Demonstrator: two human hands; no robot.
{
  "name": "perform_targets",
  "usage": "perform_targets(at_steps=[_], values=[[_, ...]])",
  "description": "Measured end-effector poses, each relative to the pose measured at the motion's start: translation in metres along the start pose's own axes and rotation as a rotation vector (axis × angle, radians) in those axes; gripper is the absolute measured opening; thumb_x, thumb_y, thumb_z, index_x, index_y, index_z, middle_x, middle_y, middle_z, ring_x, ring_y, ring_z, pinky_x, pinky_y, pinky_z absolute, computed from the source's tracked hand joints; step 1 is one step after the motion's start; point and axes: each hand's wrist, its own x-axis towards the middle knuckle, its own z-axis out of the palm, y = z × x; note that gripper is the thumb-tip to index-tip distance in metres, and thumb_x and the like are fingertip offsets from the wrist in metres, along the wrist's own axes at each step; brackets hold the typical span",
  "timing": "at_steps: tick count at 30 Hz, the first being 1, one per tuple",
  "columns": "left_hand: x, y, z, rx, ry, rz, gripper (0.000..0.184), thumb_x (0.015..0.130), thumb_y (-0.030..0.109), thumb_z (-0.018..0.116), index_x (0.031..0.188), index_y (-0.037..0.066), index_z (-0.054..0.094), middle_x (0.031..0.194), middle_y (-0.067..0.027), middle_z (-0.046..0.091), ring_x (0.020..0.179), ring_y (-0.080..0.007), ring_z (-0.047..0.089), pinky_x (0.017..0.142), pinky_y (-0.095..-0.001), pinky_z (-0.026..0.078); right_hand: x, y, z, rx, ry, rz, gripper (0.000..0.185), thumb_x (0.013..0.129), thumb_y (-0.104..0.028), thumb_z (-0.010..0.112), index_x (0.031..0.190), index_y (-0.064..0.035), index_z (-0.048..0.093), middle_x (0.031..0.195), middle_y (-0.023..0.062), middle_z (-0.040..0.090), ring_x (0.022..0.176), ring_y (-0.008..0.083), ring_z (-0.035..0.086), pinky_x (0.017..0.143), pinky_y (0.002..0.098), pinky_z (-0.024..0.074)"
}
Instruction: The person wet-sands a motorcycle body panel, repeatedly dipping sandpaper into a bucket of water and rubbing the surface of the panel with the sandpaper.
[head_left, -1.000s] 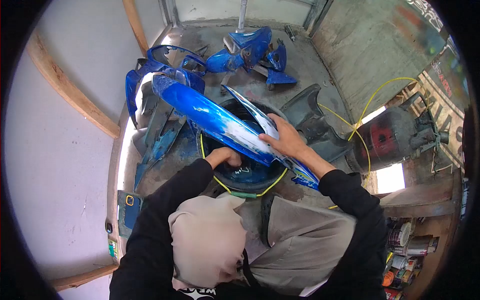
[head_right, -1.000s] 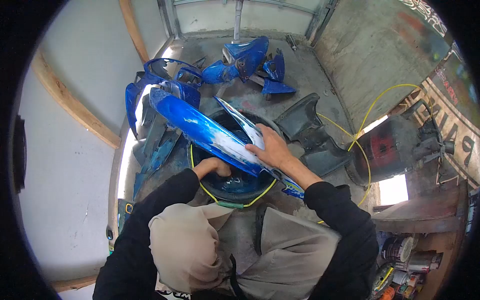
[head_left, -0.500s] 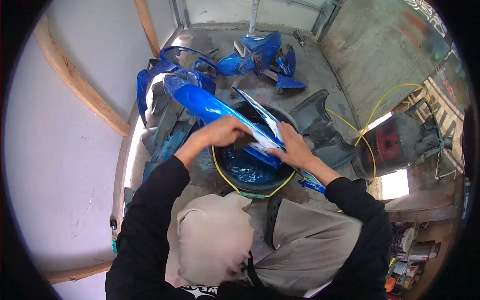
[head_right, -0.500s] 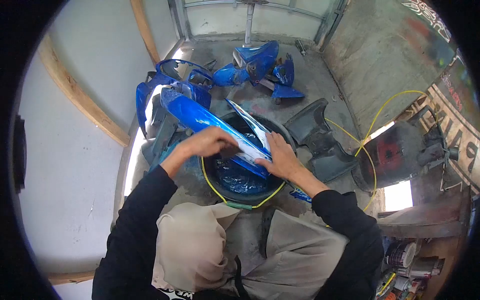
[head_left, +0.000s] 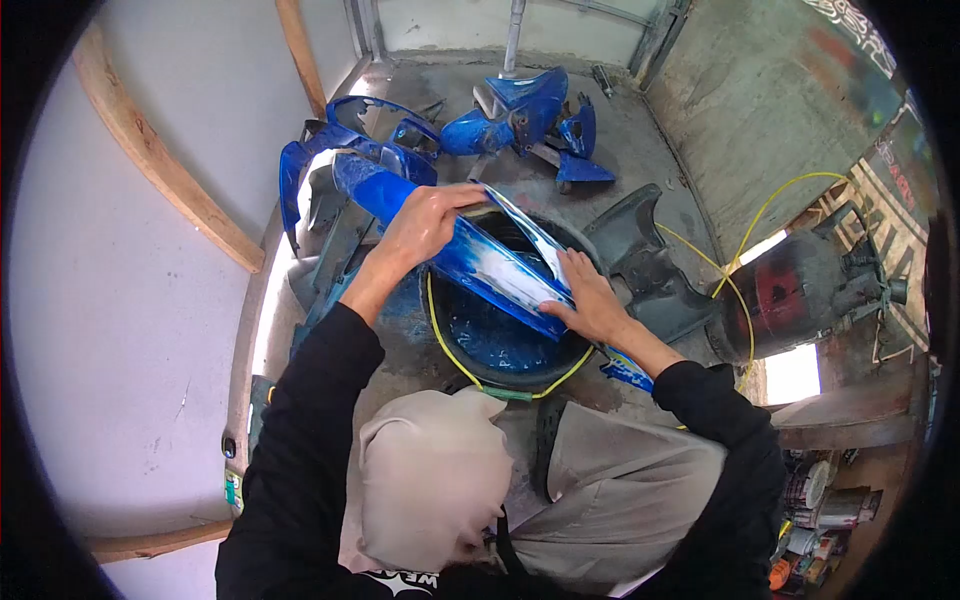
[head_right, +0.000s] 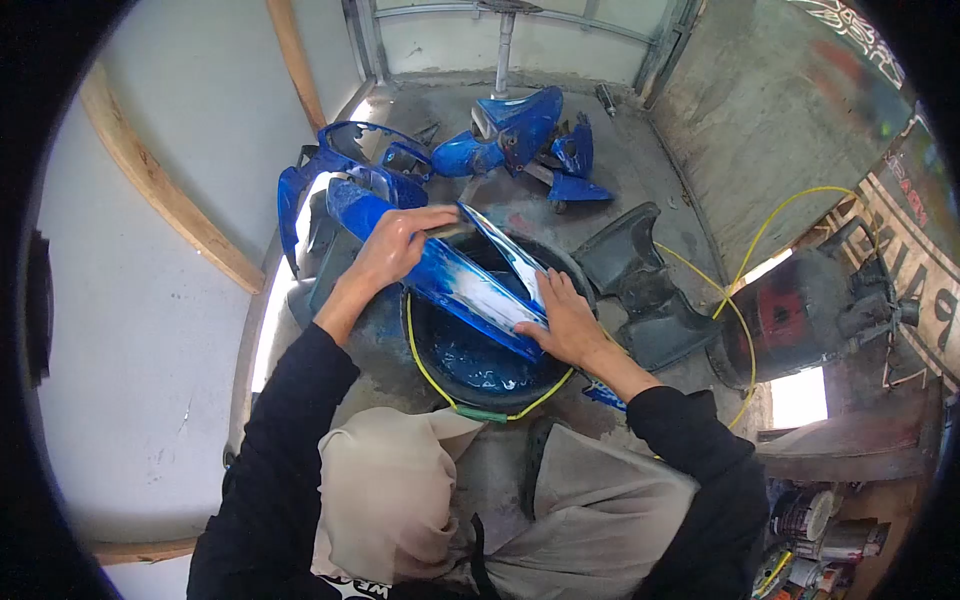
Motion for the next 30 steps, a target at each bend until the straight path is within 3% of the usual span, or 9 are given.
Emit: perform_targets(at_steps=[4, 9, 13, 15, 17, 20, 21, 26, 30], values=[[-0.048, -0.039, 0.030, 0.435, 0.162, -0.202, 0.048, 0.085, -0.007, 0.055, 0.131, -0.001, 0.065, 0.140, -0.0217, 0.065, 0.130, -0.0410, 0.061, 0.106, -0.0468, 0.051, -0.001, 0.000, -0.001, 0.008, -0.044, 0.000, 0.101, 0.095, -0.052, 0.072, 0.161, 0.0068, 0.023, 0.163, 0.0402, 0.025, 0.153, 0.0567, 0.023, 0.125, 0.0543, 0.0281], [-0.092, 0.027, 0.088, 0.296, -0.009, -0.118, 0.058, 0.092, -0.001, 0.056, 0.149, 0.005, 0.051, 0.149, -0.0170, 0.058, 0.143, -0.0367, 0.051, 0.116, -0.0459, 0.044, -0.006, 0.004, 0.003, 0.097, -0.058, -0.001, 0.102, 0.096, -0.051, 0.071, 0.162, 0.0064, 0.020, 0.165, 0.0406, 0.019, 0.155, 0.0565, 0.018, 0.127, 0.0535, 0.0242], [-0.094, 0.020, 0.073, 0.331, -0.049, 0.056, 0.054, 0.096, 0.003, 0.056, 0.150, 0.005, 0.052, 0.148, -0.0164, 0.059, 0.139, -0.0350, 0.055, 0.113, -0.0504, 0.045, -0.005, -0.001, -0.001, 0.094, -0.071, 0.020, 0.102, 0.096, -0.051, 0.071, 0.163, 0.0058, 0.019, 0.166, 0.0404, 0.018, 0.156, 0.0549, 0.018, 0.128, 0.0523, 0.0237], [-0.079, -0.017, 0.055, 0.737, 0.081, -0.127, 0.048, 0.094, 0.006, 0.055, 0.142, 0.006, 0.056, 0.144, -0.0141, 0.059, 0.130, -0.0341, 0.058, 0.103, -0.0449, 0.050, -0.005, -0.003, -0.003, 0.106, -0.081, 0.032, 0.102, 0.096, -0.051, 0.071, 0.163, 0.0054, 0.019, 0.166, 0.0402, 0.018, 0.156, 0.0545, 0.018, 0.128, 0.0522, 0.0235], [-0.073, -0.067, 0.042, 0.805, 0.194, -0.318, 0.048, 0.093, 0.006, 0.053, 0.141, 0.006, 0.055, 0.139, -0.0134, 0.060, 0.122, -0.0332, 0.060, 0.095, -0.0446, 0.051, -0.004, -0.002, -0.003, 0.119, -0.088, 0.041, 0.102, 0.096, -0.051, 0.071, 0.163, 0.0049, 0.019, 0.166, 0.0400, 0.017, 0.157, 0.0541, 0.018, 0.128, 0.0521, 0.0234], [-0.061, -0.063, 0.046, 0.765, 0.208, -0.435, 0.046, 0.092, 0.005, 0.054, 0.138, 0.006, 0.057, 0.138, -0.0124, 0.060, 0.118, -0.0333, 0.060, 0.092, -0.0442, 0.051, -0.001, 0.003, -0.001, 0.099, -0.069, 0.012, 0.102, 0.096, -0.051, 0.071, 0.163, 0.0044, 0.018, 0.167, 0.0399, 0.017, 0.157, 0.0541, 0.018, 0.128, 0.0521, 0.0231], [-0.054, -0.030, 0.046, 0.669, 0.048, -0.495, 0.047, 0.092, 0.006, 0.055, 0.139, 0.007, 0.058, 0.144, -0.0110, 0.058, 0.118, -0.0337, 0.060, 0.091, -0.0435, 0.051, -0.002, 0.000, -0.002, 0.077, -0.090, 0.037, 0.102, 0.097, -0.049, 0.071, 0.164, 0.0035, 0.017, 0.168, 0.0376, 0.016, 0.158, 0.0513, 0.018, 0.128, 0.0492, 0.0235], [-0.081, 0.030, 0.085, 0.598, 0.111, -0.115, 0.051, 0.093, 0.006, 0.054, 0.144, 0.011, 0.056, 0.151, -0.0064, 0.055, 0.134, -0.0305, 0.053, 0.100, -0.0483, 0.042, -0.005, 0.003, 0.003, 0.102, -0.072, 0.005, 0.102, 0.096, -0.050, 0.071, 0.164, 0.0043, 0.017, 0.167, 0.0403, 0.016, 0.156, 0.0547, 0.018, 0.128, 0.0520, 0.0224], [-0.054, -0.039, 0.040, 0.582, 0.100, -0.546, 0.037, 0.099, 0.011, 0.054, 0.135, 0.016, 0.059, 0.144, -0.0041, 0.059, 0.130, -0.0322, 0.055, 0.096, -0.0595, 0.041, -0.004, 0.001, -0.001, 0.125, -0.086, 0.027, 0.103, 0.096, -0.051, 0.071, 0.164, 0.0051, 0.016, 0.167, 0.0400, 0.015, 0.156, 0.0547, 0.018, 0.128, 0.0518, 0.0218]])
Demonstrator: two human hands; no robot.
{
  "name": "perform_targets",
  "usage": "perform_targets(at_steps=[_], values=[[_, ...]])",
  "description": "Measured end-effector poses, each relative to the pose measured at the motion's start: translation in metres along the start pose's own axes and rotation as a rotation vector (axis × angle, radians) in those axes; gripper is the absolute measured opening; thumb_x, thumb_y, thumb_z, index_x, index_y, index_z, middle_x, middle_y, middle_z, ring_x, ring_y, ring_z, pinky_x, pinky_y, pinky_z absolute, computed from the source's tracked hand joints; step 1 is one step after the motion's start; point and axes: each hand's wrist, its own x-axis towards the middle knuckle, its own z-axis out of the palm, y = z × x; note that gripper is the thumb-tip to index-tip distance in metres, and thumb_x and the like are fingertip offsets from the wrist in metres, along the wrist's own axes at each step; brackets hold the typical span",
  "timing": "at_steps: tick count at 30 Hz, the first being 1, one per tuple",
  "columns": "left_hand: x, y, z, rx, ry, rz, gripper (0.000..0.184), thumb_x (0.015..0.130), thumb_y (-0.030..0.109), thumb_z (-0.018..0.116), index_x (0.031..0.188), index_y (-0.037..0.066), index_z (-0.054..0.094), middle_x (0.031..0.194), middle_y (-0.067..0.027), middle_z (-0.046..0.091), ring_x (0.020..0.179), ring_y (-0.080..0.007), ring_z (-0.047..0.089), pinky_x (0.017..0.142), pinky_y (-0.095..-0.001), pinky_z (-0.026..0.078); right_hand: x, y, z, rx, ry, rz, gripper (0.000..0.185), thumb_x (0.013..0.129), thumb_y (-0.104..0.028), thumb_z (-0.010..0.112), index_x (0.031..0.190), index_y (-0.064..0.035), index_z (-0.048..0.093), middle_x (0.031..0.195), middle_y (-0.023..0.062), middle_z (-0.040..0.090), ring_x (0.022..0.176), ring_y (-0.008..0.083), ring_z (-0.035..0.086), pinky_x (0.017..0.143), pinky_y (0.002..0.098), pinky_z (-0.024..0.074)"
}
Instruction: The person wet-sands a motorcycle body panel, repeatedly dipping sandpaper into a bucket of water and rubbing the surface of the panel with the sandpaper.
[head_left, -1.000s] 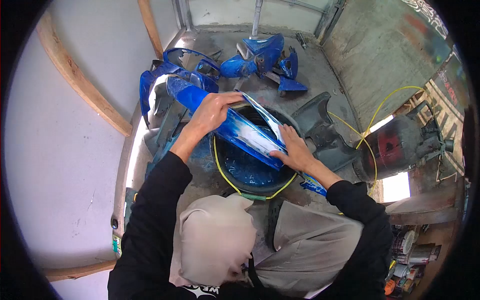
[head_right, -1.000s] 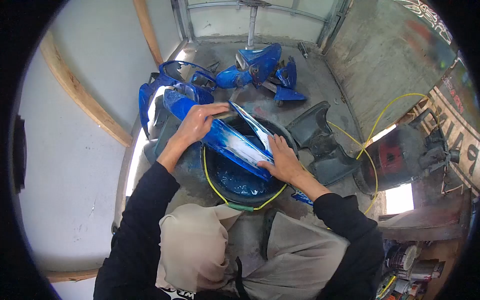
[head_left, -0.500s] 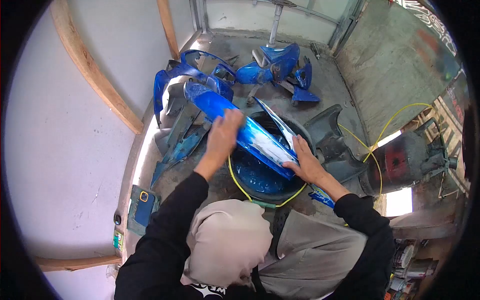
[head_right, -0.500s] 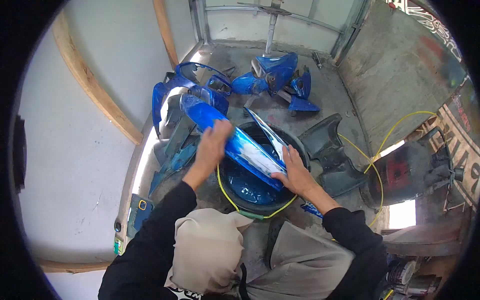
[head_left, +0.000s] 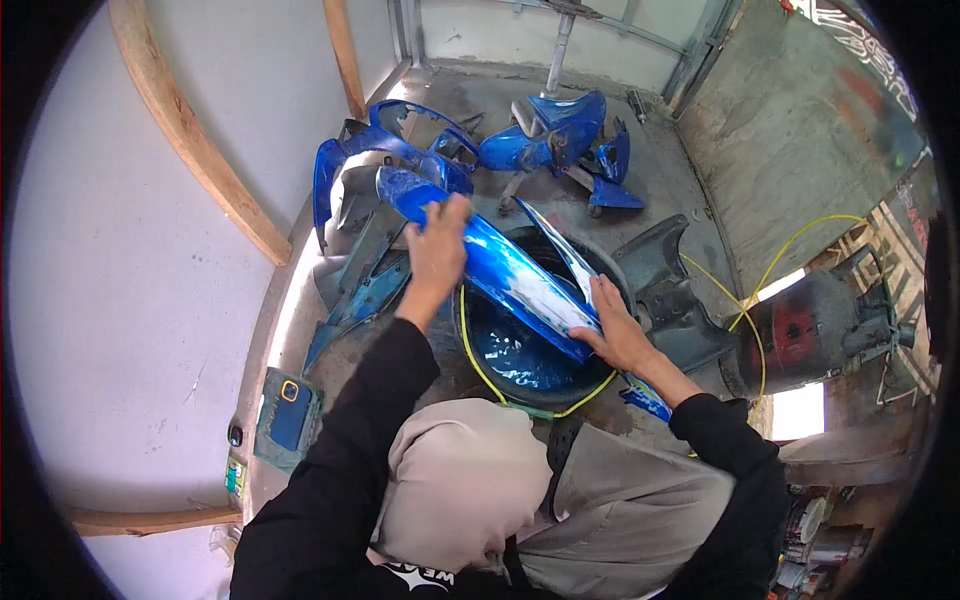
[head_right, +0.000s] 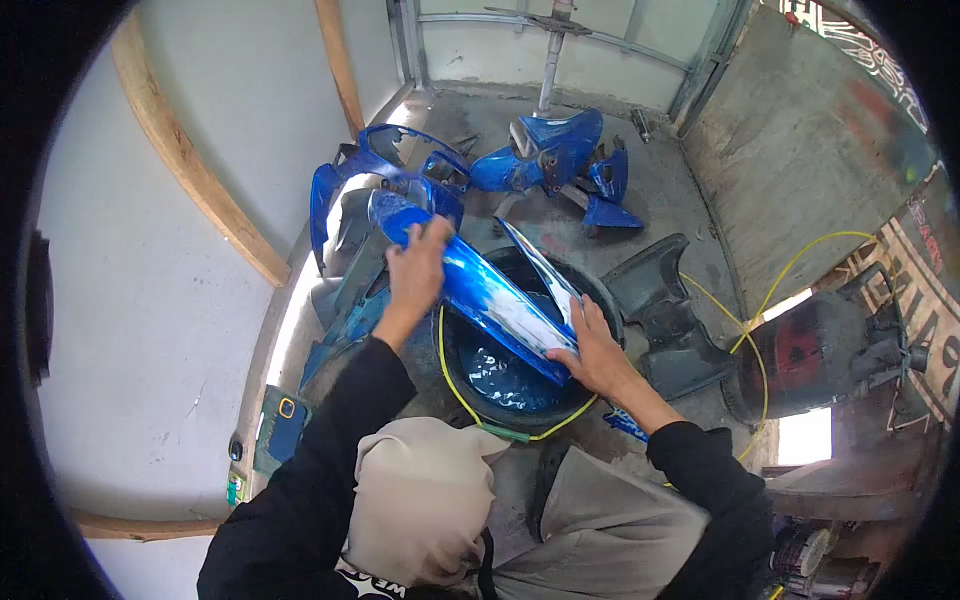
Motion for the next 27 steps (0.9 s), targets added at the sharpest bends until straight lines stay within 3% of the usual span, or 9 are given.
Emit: perform_targets(at_steps=[2, 6, 9, 13, 17, 19, 21, 23, 27], values=[[0.026, -0.056, 0.053, 0.102, 0.320, -0.045, 0.031, 0.101, 0.015, 0.054, 0.131, 0.019, 0.063, 0.136, -0.0053, 0.067, 0.118, -0.0361, 0.062, 0.090, -0.0647, 0.044, 0.000, 0.000, -0.002, 0.007, 0.000, -0.002, 0.103, 0.096, -0.051, 0.071, 0.164, 0.0052, 0.016, 0.167, 0.0399, 0.015, 0.156, 0.0545, 0.018, 0.128, 0.0518, 0.0218], [0.016, -0.016, 0.013, 0.014, 0.081, 0.018, 0.043, 0.100, 0.011, 0.054, 0.142, 0.017, 0.058, 0.138, -0.0101, 0.067, 0.122, -0.0379, 0.062, 0.094, -0.0614, 0.043, 0.001, 0.001, 0.002, -0.060, -0.012, 0.019, 0.103, 0.097, -0.050, 0.071, 0.165, 0.0048, 0.015, 0.169, 0.0370, 0.014, 0.158, 0.0490, 0.019, 0.128, 0.0457, 0.0231], [-0.040, 0.032, 0.006, 0.112, 0.099, 0.348, 0.053, 0.096, 0.010, 0.057, 0.149, 0.016, 0.055, 0.151, -0.0069, 0.059, 0.132, -0.0313, 0.057, 0.102, -0.0523, 0.038, -0.001, 0.003, 0.006, -0.067, -0.003, 0.012, 0.103, 0.097, -0.049, 0.071, 0.165, 0.0045, 0.015, 0.169, 0.0368, 0.014, 0.158, 0.0487, 0.018, 0.128, 0.0452, 0.0230], [-0.045, 0.022, 0.003, 0.100, 0.105, 0.416, 0.059, 0.092, 0.014, 0.060, 0.151, 0.015, 0.053, 0.154, -0.0073, 0.056, 0.135, -0.0287, 0.051, 0.100, -0.0518, 0.038, 0.000, 0.000, 0.003, -0.059, 0.003, 0.023, 0.103, 0.097, -0.049, 0.071, 0.165, 0.0033, 0.015, 0.170, 0.0355, 0.014, 0.159, 0.0482, 0.018, 0.129, 0.0453, 0.0231], [0.014, -0.058, 0.026, 0.175, 0.159, 0.015, 0.041, 0.105, 0.019, 0.051, 0.147, 0.017, 0.056, 0.147, -0.0116, 0.060, 0.121, -0.0291, 0.063, 0.092, -0.0576, 0.044, 0.001, -0.004, -0.003, -0.052, -0.014, 0.043, 0.102, 0.097, -0.049, 0.071, 0.166, 0.0023, 0.015, 0.170, 0.0347, 0.014, 0.159, 0.0479, 0.017, 0.128, 0.0455, 0.0234], [0.026, -0.067, 0.025, 0.085, -0.064, -0.253, 0.041, 0.105, 0.019, 0.051, 0.145, 0.013, 0.057, 0.146, -0.0136, 0.061, 0.119, -0.0304, 0.064, 0.095, -0.0536, 0.044, 0.000, -0.004, -0.003, -0.053, -0.033, 0.052, 0.102, 0.098, -0.050, 0.070, 0.166, 0.0020, 0.015, 0.170, 0.0347, 0.014, 0.159, 0.0476, 0.017, 0.128, 0.0456, 0.0236], [0.007, -0.050, 0.044, 0.169, 0.315, 0.033, 0.042, 0.104, 0.019, 0.053, 0.145, 0.011, 0.057, 0.143, -0.0163, 0.061, 0.121, -0.0300, 0.063, 0.097, -0.0504, 0.043, 0.001, 0.001, 0.000, -0.067, -0.014, 0.038, 0.101, 0.098, -0.050, 0.070, 0.166, 0.0021, 0.015, 0.170, 0.0347, 0.014, 0.159, 0.0476, 0.018, 0.128, 0.0456, 0.0237], [-0.029, 0.015, 0.009, 0.277, 0.057, 0.137, 0.054, 0.099, 0.016, 0.055, 0.152, 0.011, 0.051, 0.148, -0.0161, 0.057, 0.136, -0.0321, 0.052, 0.105, -0.0506, 0.038, -0.001, 0.000, 0.004, -0.074, -0.008, 0.025, 0.101, 0.098, -0.050, 0.070, 0.166, 0.0022, 0.015, 0.170, 0.0348, 0.015, 0.159, 0.0476, 0.018, 0.128, 0.0456, 0.0237], [-0.070, 0.036, 0.011, -0.098, -0.031, 0.181, 0.057, 0.103, 0.016, 0.051, 0.160, 0.015, 0.042, 0.164, -0.0173, 0.043, 0.148, -0.0323, 0.046, 0.114, -0.0539, 0.031, 0.001, -0.001, 0.001, -0.030, 0.000, 0.015, 0.101, 0.097, -0.050, 0.070, 0.165, 0.0033, 0.016, 0.169, 0.0366, 0.016, 0.158, 0.0500, 0.019, 0.128, 0.0483, 0.0237]])
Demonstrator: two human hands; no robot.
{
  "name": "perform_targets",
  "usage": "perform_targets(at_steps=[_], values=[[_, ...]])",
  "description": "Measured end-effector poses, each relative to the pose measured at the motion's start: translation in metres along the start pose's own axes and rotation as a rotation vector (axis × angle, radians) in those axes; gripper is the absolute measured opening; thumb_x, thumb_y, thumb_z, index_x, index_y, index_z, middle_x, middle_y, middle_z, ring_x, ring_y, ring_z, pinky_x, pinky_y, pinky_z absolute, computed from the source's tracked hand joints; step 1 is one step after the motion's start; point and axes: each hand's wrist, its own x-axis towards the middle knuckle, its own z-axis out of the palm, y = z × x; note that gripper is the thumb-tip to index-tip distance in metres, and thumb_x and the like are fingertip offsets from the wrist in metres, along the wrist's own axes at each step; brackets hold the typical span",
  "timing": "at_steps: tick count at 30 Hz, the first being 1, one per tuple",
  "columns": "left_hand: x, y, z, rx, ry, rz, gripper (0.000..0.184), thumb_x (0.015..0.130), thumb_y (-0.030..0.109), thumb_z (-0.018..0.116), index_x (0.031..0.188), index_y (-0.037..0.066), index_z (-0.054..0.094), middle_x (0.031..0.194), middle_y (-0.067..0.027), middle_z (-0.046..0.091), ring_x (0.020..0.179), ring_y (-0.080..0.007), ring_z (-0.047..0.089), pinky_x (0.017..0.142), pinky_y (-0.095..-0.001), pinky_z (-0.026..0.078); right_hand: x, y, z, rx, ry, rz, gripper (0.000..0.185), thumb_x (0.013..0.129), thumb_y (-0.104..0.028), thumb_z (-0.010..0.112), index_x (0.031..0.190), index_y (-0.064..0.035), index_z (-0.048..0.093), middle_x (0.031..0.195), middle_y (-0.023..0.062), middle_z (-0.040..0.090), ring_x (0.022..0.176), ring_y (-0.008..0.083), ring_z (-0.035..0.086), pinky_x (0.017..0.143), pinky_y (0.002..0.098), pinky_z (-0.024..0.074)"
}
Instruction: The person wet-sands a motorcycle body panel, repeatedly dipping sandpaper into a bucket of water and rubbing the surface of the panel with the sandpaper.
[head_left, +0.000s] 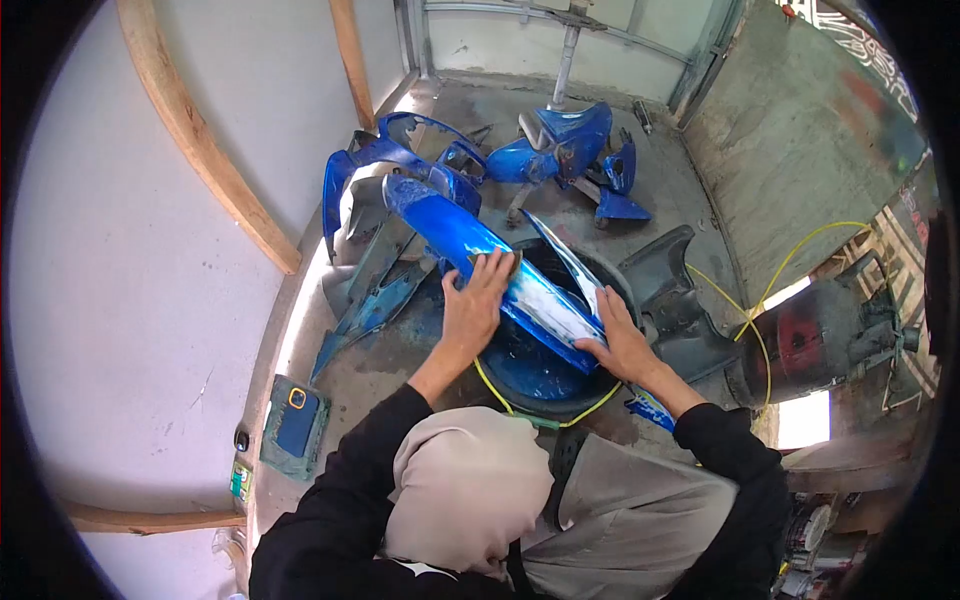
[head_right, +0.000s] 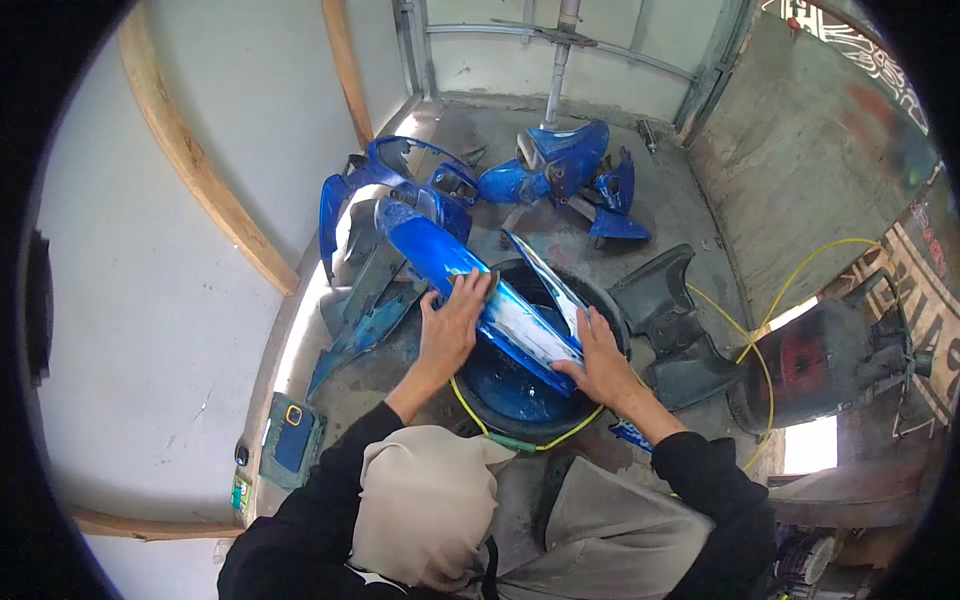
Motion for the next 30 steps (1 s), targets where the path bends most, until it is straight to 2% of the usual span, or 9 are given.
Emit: perform_targets(at_steps=[3, 4, 6, 11, 14, 20, 22, 26, 30], values=[[0.024, -0.037, 0.005, 0.222, 0.089, -0.147, 0.054, 0.106, 0.018, 0.048, 0.160, 0.018, 0.043, 0.165, -0.0189, 0.043, 0.148, -0.0333, 0.048, 0.110, -0.0590, 0.034, -0.002, 0.001, 0.001, 0.027, 0.009, -0.009, 0.102, 0.096, -0.051, 0.071, 0.164, 0.0044, 0.018, 0.168, 0.0381, 0.016, 0.157, 0.0520, 0.019, 0.128, 0.0509, 0.0238], [0.033, -0.059, 0.012, 0.101, 0.142, -0.194, 0.050, 0.108, 0.018, 0.047, 0.158, 0.019, 0.046, 0.161, -0.0190, 0.047, 0.149, -0.0346, 0.045, 0.105, -0.0692, 0.037, -0.002, 0.001, 0.000, 0.027, 0.010, -0.008, 0.102, 0.096, -0.051, 0.071, 0.163, 0.0047, 0.018, 0.168, 0.0381, 0.016, 0.157, 0.0520, 0.020, 0.128, 0.0509, 0.0240], [0.052, -0.080, 0.006, 0.035, 0.104, -0.370, 0.049, 0.109, 0.018, 0.047, 0.158, 0.019, 0.046, 0.160, -0.0211, 0.047, 0.148, -0.0377, 0.046, 0.106, -0.0674, 0.036, 0.000, 0.000, -0.001, 0.017, 0.006, -0.001, 0.102, 0.096, -0.052, 0.071, 0.164, 0.0048, 0.018, 0.168, 0.0380, 0.016, 0.157, 0.0521, 0.019, 0.128, 0.0508, 0.0241], [0.018, -0.022, 0.006, 0.034, 0.100, -0.116, 0.055, 0.105, 0.017, 0.049, 0.159, 0.019, 0.043, 0.159, -0.0246, 0.047, 0.148, -0.0394, 0.044, 0.109, -0.0673, 0.034, 0.000, 0.002, 0.001, -0.026, -0.034, 0.031, 0.102, 0.098, -0.049, 0.069, 0.166, 0.0024, 0.013, 0.170, 0.0346, 0.014, 0.159, 0.0472, 0.017, 0.129, 0.0448, 0.0229], [-0.009, 0.014, -0.010, -0.118, -0.068, -0.088, 0.055, 0.105, 0.015, 0.050, 0.160, 0.020, 0.044, 0.169, -0.0257, 0.028, 0.155, -0.0415, 0.035, 0.111, -0.0780, 0.027, 0.001, 0.007, 0.007, -0.014, 0.009, -0.012, 0.104, 0.096, -0.052, 0.071, 0.164, 0.0048, 0.017, 0.168, 0.0380, 0.015, 0.156, 0.0531, 0.019, 0.128, 0.0514, 0.0238], [0.049, -0.072, -0.014, -0.208, -0.024, -0.481, 0.049, 0.109, 0.022, 0.048, 0.159, 0.023, 0.047, 0.171, -0.0261, 0.024, 0.147, -0.0479, 0.044, 0.106, -0.0814, 0.030, -0.002, 0.001, 0.001, -0.001, 0.013, -0.015, 0.103, 0.097, -0.051, 0.071, 0.164, 0.0044, 0.016, 0.167, 0.0392, 0.015, 0.156, 0.0539, 0.020, 0.128, 0.0518, 0.0233], [0.044, -0.069, -0.002, -0.139, 0.026, -0.407, 0.049, 0.110, 0.022, 0.048, 0.159, 0.023, 0.046, 0.171, -0.0262, 0.025, 0.147, -0.0476, 0.044, 0.106, -0.0806, 0.032, -0.001, 0.000, -0.001, -0.011, -0.024, 0.023, 0.102, 0.098, -0.048, 0.070, 0.165, 0.0037, 0.014, 0.170, 0.0348, 0.013, 0.159, 0.0478, 0.017, 0.129, 0.0459, 0.0219], [0.001, -0.003, -0.006, -0.079, -0.010, -0.147, 0.049, 0.109, 0.023, 0.048, 0.158, 0.024, 0.047, 0.168, -0.0273, 0.029, 0.146, -0.0473, 0.045, 0.106, -0.0790, 0.033, -0.001, 0.002, 0.002, -0.024, -0.008, 0.013, 0.101, 0.098, -0.048, 0.070, 0.165, 0.0041, 0.015, 0.170, 0.0350, 0.014, 0.159, 0.0480, 0.017, 0.129, 0.0460, 0.0224], [0.009, -0.004, -0.023, -0.129, -0.081, -0.199, 0.048, 0.108, 0.022, 0.050, 0.156, 0.024, 0.049, 0.167, -0.0272, 0.033, 0.145, -0.0456, 0.047, 0.106, -0.0786, 0.032, -0.001, 0.001, 0.002, 0.008, 0.006, -0.009, 0.102, 0.097, -0.050, 0.070, 0.164, 0.0045, 0.016, 0.168, 0.0375, 0.016, 0.157, 0.0511, 0.019, 0.128, 0.0482, 0.0228]])
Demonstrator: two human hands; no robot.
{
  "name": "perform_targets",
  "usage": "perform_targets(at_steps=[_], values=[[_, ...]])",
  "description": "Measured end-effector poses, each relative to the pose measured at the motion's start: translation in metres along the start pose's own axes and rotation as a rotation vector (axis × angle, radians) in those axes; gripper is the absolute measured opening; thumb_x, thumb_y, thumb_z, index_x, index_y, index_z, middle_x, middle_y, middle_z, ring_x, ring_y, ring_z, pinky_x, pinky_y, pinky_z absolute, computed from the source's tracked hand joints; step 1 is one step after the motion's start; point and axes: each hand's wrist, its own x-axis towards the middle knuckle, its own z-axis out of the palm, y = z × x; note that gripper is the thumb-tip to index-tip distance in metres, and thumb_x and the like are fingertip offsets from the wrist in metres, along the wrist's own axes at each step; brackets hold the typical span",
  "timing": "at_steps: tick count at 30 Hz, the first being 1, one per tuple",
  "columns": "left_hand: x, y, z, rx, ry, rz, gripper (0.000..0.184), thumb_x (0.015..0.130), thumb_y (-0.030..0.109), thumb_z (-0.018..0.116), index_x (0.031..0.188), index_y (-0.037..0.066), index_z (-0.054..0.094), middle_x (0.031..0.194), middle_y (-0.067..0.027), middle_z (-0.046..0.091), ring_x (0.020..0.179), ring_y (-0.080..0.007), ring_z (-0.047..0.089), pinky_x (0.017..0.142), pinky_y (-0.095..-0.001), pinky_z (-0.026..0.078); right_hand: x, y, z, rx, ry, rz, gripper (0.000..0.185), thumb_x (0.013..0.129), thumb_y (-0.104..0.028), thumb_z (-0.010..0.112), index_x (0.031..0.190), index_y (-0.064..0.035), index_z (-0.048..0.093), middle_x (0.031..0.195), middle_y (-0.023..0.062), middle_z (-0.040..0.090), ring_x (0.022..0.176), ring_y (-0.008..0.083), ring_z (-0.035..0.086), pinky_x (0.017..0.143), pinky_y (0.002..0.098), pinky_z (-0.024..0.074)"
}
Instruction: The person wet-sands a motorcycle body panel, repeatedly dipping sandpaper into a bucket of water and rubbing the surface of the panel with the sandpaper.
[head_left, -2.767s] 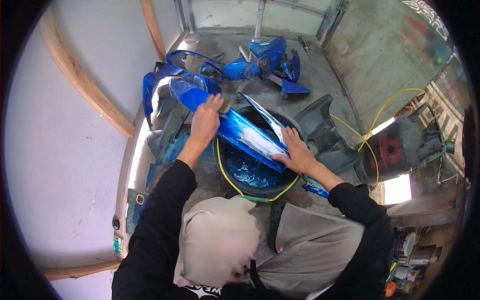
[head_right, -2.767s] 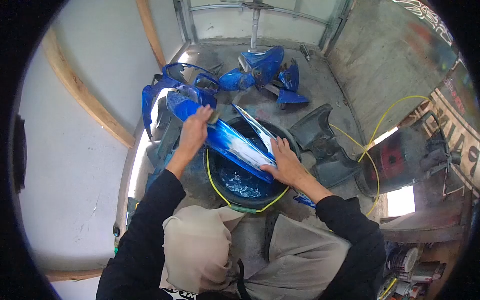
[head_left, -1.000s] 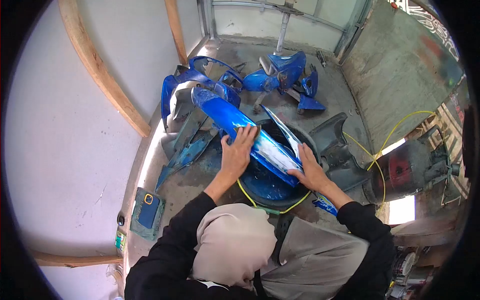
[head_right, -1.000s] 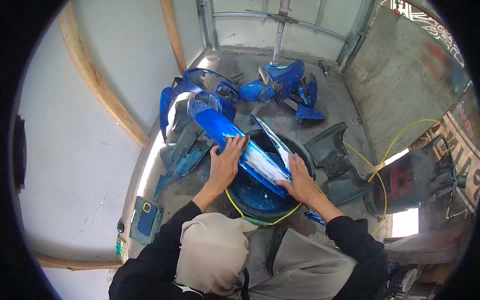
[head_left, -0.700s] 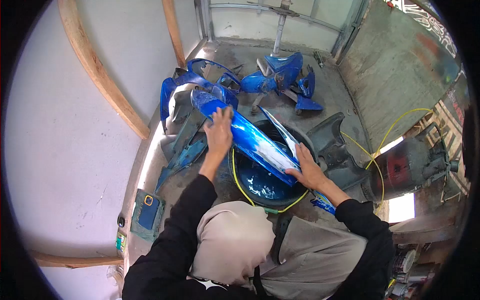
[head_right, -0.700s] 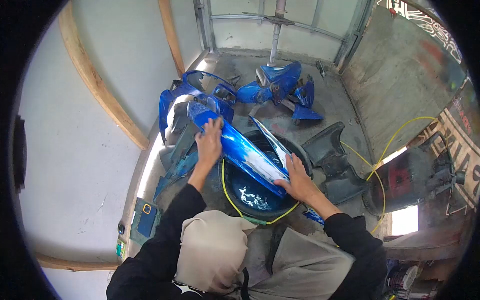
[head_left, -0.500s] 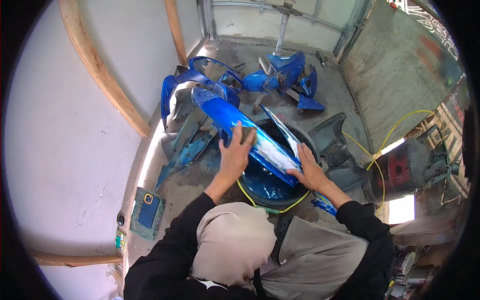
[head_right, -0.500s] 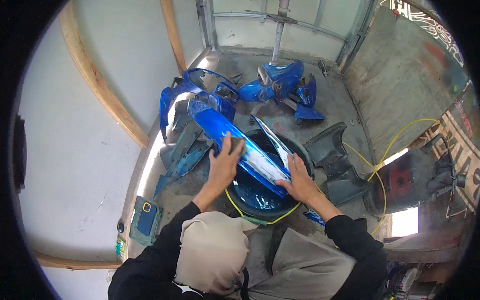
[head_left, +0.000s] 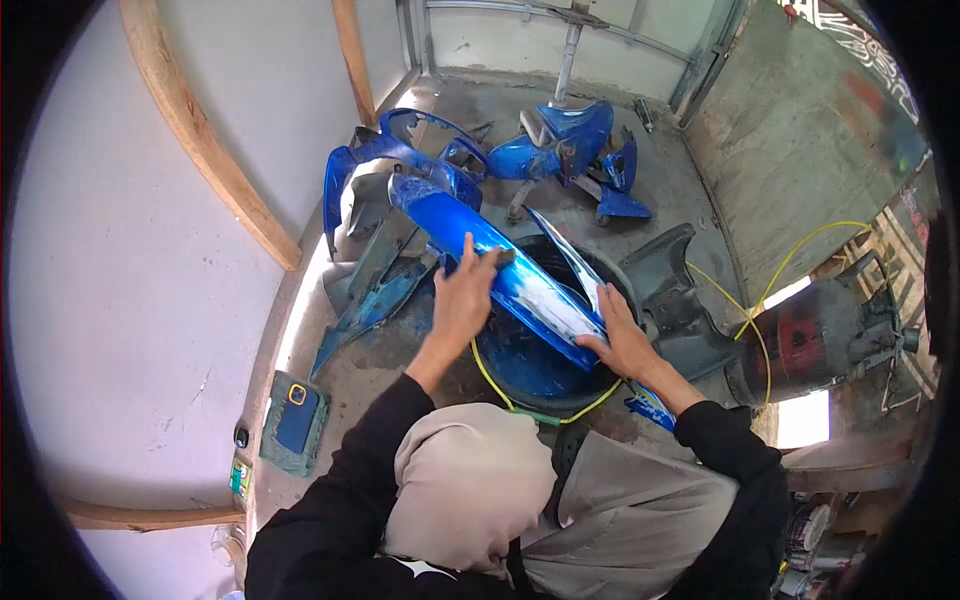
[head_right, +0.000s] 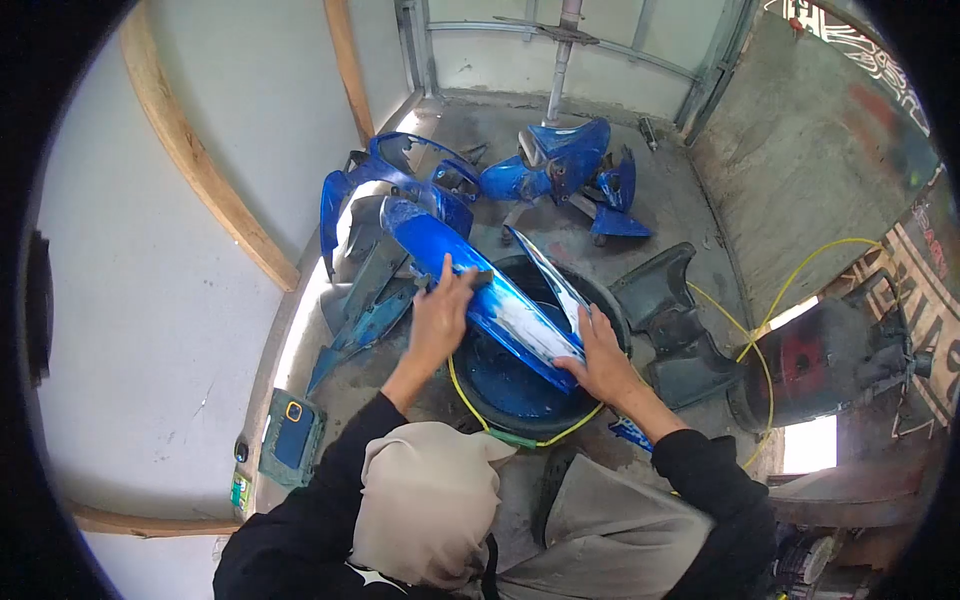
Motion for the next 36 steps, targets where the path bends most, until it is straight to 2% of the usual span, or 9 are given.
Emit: perform_targets(at_steps=[8, 12, 15, 18, 24, 28, 30, 33, 36], values=[[0.013, -0.036, 0.012, 0.182, 0.111, 0.056, 0.052, 0.104, 0.018, 0.055, 0.156, 0.018, 0.048, 0.156, -0.0271, 0.049, 0.138, -0.0398, 0.054, 0.110, -0.0713, 0.032, -0.001, 0.008, 0.003, -0.025, 0.008, -0.012, 0.101, 0.098, -0.051, 0.069, 0.166, 0.0009, 0.016, 0.170, 0.0348, 0.015, 0.158, 0.0481, 0.019, 0.128, 0.0460, 0.0237], [-0.015, -0.006, 0.014, 0.251, 0.088, 0.213, 0.058, 0.102, 0.016, 0.055, 0.158, 0.015, 0.045, 0.161, -0.0271, 0.041, 0.146, -0.0402, 0.045, 0.112, -0.0689, 0.032, -0.002, 0.002, 0.000, -0.030, -0.003, 0.007, 0.101, 0.098, -0.050, 0.070, 0.166, 0.0014, 0.016, 0.170, 0.0346, 0.014, 0.159, 0.0477, 0.018, 0.129, 0.0461, 0.0229], [0.022, -0.043, 0.027, 0.294, 0.238, 0.039, 0.056, 0.103, 0.017, 0.054, 0.158, 0.015, 0.045, 0.160, -0.0278, 0.043, 0.145, -0.0407, 0.046, 0.111, -0.0694, 0.032, -0.004, 0.001, 0.000, -0.018, -0.002, 0.013, 0.101, 0.098, -0.049, 0.070, 0.166, 0.0018, 0.016, 0.170, 0.0346, 0.014, 0.159, 0.0477, 0.017, 0.129, 0.0461, 0.0222], [0.065, -0.073, 0.011, 0.220, 0.161, -0.179, 0.052, 0.105, 0.020, 0.049, 0.157, 0.014, 0.045, 0.156, -0.0313, 0.046, 0.142, -0.0428, 0.049, 0.107, -0.0681, 0.037, -0.002, 0.001, -0.002, -0.016, -0.009, 0.014, 0.101, 0.098, -0.049, 0.070, 0.166, 0.0021, 0.016, 0.170, 0.0348, 0.013, 0.159, 0.0478, 0.017, 0.129, 0.0461, 0.0217], [0.006, -0.013, 0.032, 0.311, 0.155, 0.085, 0.055, 0.103, 0.019, 0.053, 0.158, 0.017, 0.045, 0.160, -0.0328, 0.040, 0.144, -0.0446, 0.047, 0.110, -0.0716, 0.032, -0.002, 0.004, 0.005, 0.001, 0.022, -0.022, 0.101, 0.097, -0.050, 0.070, 0.164, 0.0046, 0.017, 0.166, 0.0398, 0.017, 0.155, 0.0546, 0.021, 0.128, 0.0512, 0.0237], [-0.004, -0.007, 0.023, 0.241, 0.070, 0.076, 0.054, 0.104, 0.019, 0.053, 0.157, 0.017, 0.047, 0.162, -0.0315, 0.037, 0.144, -0.0459, 0.046, 0.110, -0.0739, 0.031, -0.003, -0.006, -0.006, -0.018, -0.036, 0.043, 0.102, 0.098, -0.049, 0.070, 0.166, 0.0025, 0.014, 0.170, 0.0352, 0.013, 0.158, 0.0484, 0.018, 0.129, 0.0463, 0.0216], [0.030, -0.040, 0.025, 0.207, 0.208, -0.049, 0.051, 0.105, 0.020, 0.053, 0.156, 0.017, 0.050, 0.161, -0.0316, 0.039, 0.144, -0.0460, 0.047, 0.108, -0.0753, 0.032, -0.001, -0.004, -0.006, -0.018, -0.036, 0.039, 0.103, 0.097, -0.049, 0.071, 0.166, 0.0025, 0.014, 0.170, 0.0352, 0.013, 0.159, 0.0482, 0.018, 0.129, 0.0463, 0.0214], [0.071, -0.074, 0.013, 0.204, 0.132, -0.215, 0.052, 0.109, 0.023, 0.046, 0.160, 0.017, 0.044, 0.160, -0.0310, 0.042, 0.145, -0.0463, 0.048, 0.106, -0.0739, 0.036, -0.002, -0.006, -0.007, -0.011, -0.042, 0.044, 0.104, 0.097, -0.050, 0.071, 0.166, 0.0028, 0.014, 0.170, 0.0354, 0.013, 0.159, 0.0482, 0.018, 0.129, 0.0464, 0.0212], [0.063, -0.070, 0.027, 0.298, 0.233, -0.103, 0.050, 0.106, 0.022, 0.051, 0.154, 0.012, 0.050, 0.159, -0.0324, 0.042, 0.139, -0.0455, 0.050, 0.106, -0.0685, 0.038, -0.002, -0.002, -0.006, -0.022, -0.040, 0.040, 0.103, 0.098, -0.051, 0.069, 0.166, 0.0032, 0.014, 0.170, 0.0358, 0.014, 0.158, 0.0487, 0.018, 0.129, 0.0465, 0.0212]])
